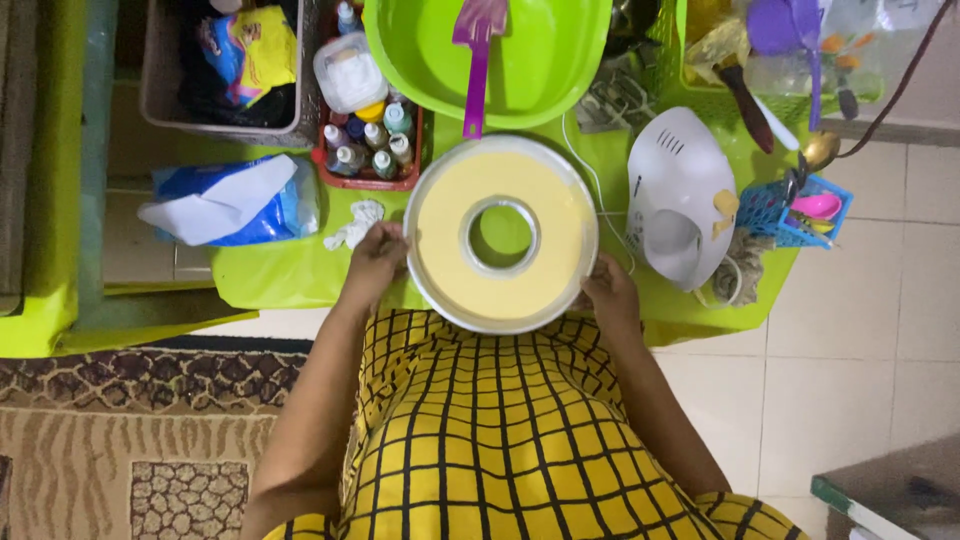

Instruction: Transfer cake batter into a baking pan and place it in the oven.

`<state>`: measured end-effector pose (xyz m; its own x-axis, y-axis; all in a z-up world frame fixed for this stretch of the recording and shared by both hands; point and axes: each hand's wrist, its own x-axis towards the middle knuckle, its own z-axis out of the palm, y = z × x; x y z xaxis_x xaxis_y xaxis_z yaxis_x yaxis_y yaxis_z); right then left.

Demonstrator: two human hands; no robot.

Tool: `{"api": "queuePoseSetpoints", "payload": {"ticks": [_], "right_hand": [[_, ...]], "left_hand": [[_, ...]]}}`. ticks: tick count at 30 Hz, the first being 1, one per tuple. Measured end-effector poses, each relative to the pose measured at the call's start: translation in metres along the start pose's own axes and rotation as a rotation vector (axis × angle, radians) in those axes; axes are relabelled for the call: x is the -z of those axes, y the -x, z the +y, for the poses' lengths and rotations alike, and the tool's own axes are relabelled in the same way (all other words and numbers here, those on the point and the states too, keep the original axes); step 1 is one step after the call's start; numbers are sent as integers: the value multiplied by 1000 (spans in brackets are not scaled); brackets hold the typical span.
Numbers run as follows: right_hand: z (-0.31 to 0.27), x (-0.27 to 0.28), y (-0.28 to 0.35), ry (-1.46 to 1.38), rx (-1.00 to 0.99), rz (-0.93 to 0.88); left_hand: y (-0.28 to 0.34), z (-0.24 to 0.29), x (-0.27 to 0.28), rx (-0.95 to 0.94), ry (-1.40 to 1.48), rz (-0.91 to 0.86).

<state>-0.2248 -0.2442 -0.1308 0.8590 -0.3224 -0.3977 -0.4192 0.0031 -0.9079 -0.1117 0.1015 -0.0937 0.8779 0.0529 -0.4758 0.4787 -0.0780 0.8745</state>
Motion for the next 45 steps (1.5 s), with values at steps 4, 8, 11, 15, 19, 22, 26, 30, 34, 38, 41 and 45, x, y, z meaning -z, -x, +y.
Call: {"api": "queuePoseSetpoints", "payload": {"ticks": [4, 8, 11, 15, 19, 22, 26, 30, 34, 38, 41, 45], "right_hand": [[9, 2, -9, -76, -72, 21], [-14, 5, -12, 11, 24, 5], [-33, 4, 5, -38, -24, -24], [-54, -3, 8, -73, -4, -133], [-72, -21, 5, -55, 46, -222], [-93, -44, 5, -39, 106, -314], [-125, -78, 5, -20, 151, -441], [-151, -108, -20, 84, 200, -564], [-210, -150, -12, 181, 255, -602], [-245, -183, -29, 275, 340, -682], [-286, -209, -31, 665, 616, -587], [-357, -264, -3, 762, 1085, -513]], "left_hand": [[15, 6, 6, 63, 47, -68], [34, 22, 12, 35, 118, -100], [50, 9, 29, 90, 283, -191], [48, -36, 57, 127, 614, -331], [63, -58, 90, 73, 653, -298], [73, -73, 113, 24, 687, -233], [86, -88, 143, 41, 756, -159], [102, -105, 173, 49, 800, -128], [121, -69, 178, -19, 858, -65], [126, -53, 180, -72, 940, 9], [125, -49, 182, -114, 975, 66], [130, -42, 183, -83, 1050, 148]]}}
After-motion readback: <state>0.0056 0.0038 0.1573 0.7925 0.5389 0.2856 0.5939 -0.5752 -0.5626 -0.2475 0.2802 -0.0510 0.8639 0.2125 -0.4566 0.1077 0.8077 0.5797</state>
